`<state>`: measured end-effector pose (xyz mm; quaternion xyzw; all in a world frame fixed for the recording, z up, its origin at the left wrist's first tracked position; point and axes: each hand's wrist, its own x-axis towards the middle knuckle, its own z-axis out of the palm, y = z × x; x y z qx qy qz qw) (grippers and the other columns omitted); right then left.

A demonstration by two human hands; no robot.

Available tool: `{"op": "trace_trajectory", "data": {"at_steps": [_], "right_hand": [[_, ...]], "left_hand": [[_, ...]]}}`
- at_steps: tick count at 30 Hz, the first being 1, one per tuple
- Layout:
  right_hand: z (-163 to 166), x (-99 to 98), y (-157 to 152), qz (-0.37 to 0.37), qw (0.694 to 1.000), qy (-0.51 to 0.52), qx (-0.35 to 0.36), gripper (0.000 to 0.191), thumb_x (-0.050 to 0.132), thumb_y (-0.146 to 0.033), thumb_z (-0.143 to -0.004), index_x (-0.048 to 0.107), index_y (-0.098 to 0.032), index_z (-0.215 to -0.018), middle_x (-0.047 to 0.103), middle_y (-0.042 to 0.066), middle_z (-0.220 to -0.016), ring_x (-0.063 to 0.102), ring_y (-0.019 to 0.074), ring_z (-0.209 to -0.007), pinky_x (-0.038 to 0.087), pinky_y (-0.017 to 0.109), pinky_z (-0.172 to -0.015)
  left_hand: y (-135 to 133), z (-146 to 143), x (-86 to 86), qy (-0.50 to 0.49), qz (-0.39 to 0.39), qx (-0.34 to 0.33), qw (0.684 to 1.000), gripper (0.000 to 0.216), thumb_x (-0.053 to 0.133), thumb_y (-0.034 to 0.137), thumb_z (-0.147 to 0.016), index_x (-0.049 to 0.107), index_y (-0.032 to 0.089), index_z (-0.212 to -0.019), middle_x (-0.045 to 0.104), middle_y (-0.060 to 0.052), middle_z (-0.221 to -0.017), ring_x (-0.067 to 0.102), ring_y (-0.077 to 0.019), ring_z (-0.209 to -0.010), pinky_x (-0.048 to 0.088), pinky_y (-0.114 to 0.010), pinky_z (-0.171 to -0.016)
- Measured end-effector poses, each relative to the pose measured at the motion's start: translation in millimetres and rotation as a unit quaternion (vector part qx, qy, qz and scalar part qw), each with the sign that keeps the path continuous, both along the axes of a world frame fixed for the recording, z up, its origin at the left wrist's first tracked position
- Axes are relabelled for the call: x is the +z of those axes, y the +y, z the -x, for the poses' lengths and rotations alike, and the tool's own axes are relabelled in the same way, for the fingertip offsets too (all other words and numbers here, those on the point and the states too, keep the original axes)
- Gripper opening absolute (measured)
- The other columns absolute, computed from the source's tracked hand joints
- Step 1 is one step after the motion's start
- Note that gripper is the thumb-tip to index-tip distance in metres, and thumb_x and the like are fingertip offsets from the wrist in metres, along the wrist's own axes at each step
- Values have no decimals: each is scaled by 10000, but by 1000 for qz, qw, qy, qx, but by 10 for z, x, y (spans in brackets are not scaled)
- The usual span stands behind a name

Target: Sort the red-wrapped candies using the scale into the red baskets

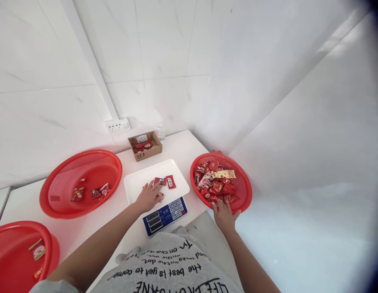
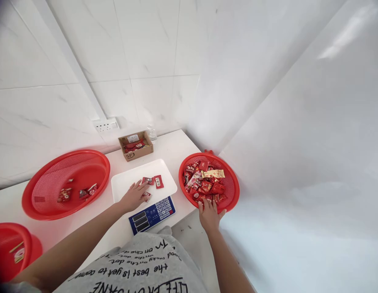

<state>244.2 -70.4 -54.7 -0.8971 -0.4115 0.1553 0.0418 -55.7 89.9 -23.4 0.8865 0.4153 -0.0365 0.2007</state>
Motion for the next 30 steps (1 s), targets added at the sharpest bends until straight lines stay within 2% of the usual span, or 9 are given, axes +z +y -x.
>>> {"op": "trace_trajectory", "data": {"at_steps": [5,10,14,20,24,27,30], "right_hand": [[35,14,7,-14,1000,-20,10,510,164,-446,-883,514,-265,-1207,490,50,-1305,302,267,-1276,55,633,-1004],[42,27,-4,-37,999,-18,18,494,180,-427,-889,578,-251,-1122,554,50,-1234,371,244,-1226,144,557,-1020],[48,40,2,-44,999,-16,19,486,186,-418,-892,591,-243,-1097,576,69,-1201,395,256,-1201,117,582,-1010],[61,71,8,-46,999,-8,14,484,183,-435,-896,591,-250,-1079,587,60,-1180,410,253,-1179,15,625,-1000],[53,64,15,-41,999,-7,12,458,204,-428,-898,592,-259,-1074,585,51,-1183,420,240,-1175,6,618,-1007],[39,50,26,-37,999,-10,12,443,217,-424,-899,596,-268,-1069,580,48,-1193,420,236,-1178,23,613,-1009],[31,45,36,-31,999,-8,12,445,218,-420,-900,597,-262,-1072,574,59,-1201,418,234,-1182,34,600,-1015]], "left_hand": [[0,-5,-74,-25,-18,7,999,482,382,445,-856,417,249,-1294,266,-48,-1458,177,-278,-1344,197,-491,-1065],[-98,-15,-127,-39,-39,56,997,585,459,418,-822,325,207,-1351,172,-112,-1481,138,-315,-1347,184,-526,-1053],[-119,1,-185,-74,-37,75,994,625,482,354,-812,263,194,-1375,142,-122,-1486,116,-310,-1351,211,-506,-1054],[-84,-47,-257,-143,-16,80,986,645,468,307,-817,182,262,-1394,46,-67,-1502,205,-252,-1339,350,-406,-1010],[-34,-129,-291,-143,-53,72,986,634,467,338,-823,212,223,-1393,65,-90,-1499,115,-272,-1357,274,-439,-1053],[1,-210,-284,-108,-93,49,989,621,453,387,-832,251,201,-1389,111,-113,-1493,59,-293,-1361,180,-482,-1076],[23,-309,-262,-64,-110,13,992,604,428,465,-832,284,254,-1379,136,-91,-1492,48,-312,-1359,113,-540,-1066]]}}
